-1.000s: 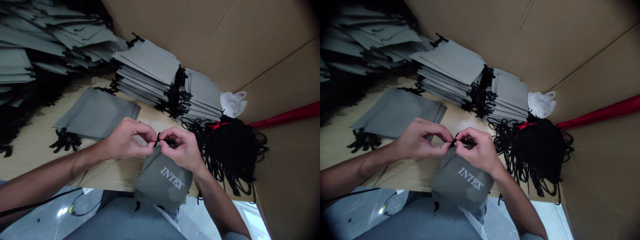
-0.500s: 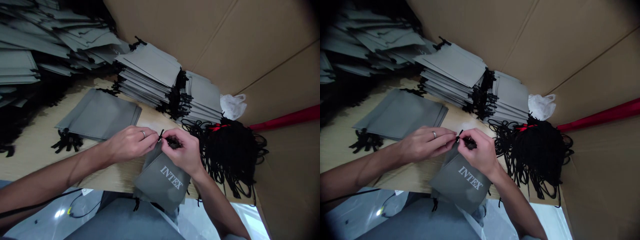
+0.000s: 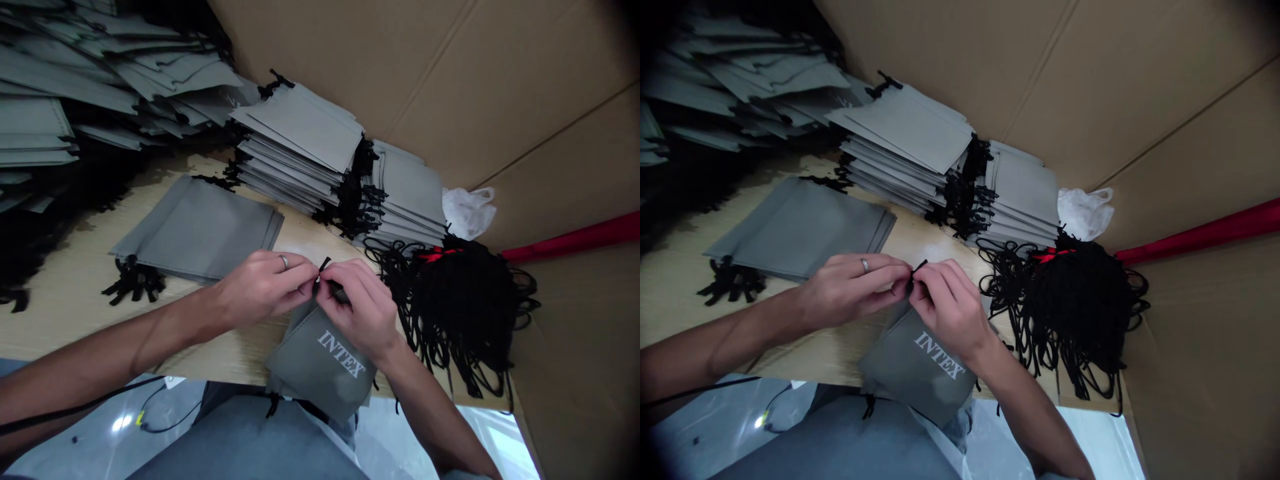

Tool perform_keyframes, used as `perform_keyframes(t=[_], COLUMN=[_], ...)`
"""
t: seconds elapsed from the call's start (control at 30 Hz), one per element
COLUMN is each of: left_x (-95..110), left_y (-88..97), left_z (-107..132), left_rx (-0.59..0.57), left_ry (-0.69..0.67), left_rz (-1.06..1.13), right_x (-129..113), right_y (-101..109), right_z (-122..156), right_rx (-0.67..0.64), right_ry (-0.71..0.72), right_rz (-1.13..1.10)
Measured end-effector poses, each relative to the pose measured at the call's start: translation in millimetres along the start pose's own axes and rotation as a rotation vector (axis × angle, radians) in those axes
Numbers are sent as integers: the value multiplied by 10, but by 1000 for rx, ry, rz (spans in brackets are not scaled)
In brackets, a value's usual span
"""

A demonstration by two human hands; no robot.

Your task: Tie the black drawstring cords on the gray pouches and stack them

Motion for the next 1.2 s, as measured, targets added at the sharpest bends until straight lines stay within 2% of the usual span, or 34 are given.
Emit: perform_keyframes(t=[0.1,0.23,0.37,0.53,0.63,0.77,0.87,0.97,1.1,1.2], left_x=[-55,-86,-193,-355,-315,-100,-23,-33,-16,-38], left_y=[25,80,65,-72,-32,66,40,6,10,53], left_z=[-30,-70,-80,-53,-74,-54,7,22,-17,-58], left_rx=[-4,-12,-51,-153,-112,36,68,37,-22,-17], left_ry=[112,207,345,545,465,150,14,-1,1,84], left_rz=[69,180,353,696,541,156,25,2,66,120], right_x=[-35,-2,65,220,239,149,57,6,12,23], right_y=[-23,-3,53,41,56,81,71,36,-2,-8], right_z=[30,27,12,115,128,41,-7,-7,19,16], right_rx=[8,40,108,157,166,142,109,63,30,35], right_ry=[56,27,-76,-305,-302,-147,-28,33,25,4], right_rz=[24,-26,-158,-327,-280,-135,-57,-12,-10,-49])
Point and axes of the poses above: each hand's wrist, its own z-axis away from the middle knuckle, its own y-axis out of the back of the hand, x = y × z, the point moved 8 cm from there along -z, towards the middle knuckle, and after that the axes turned 15 degrees about y, right-handed, at the moved point
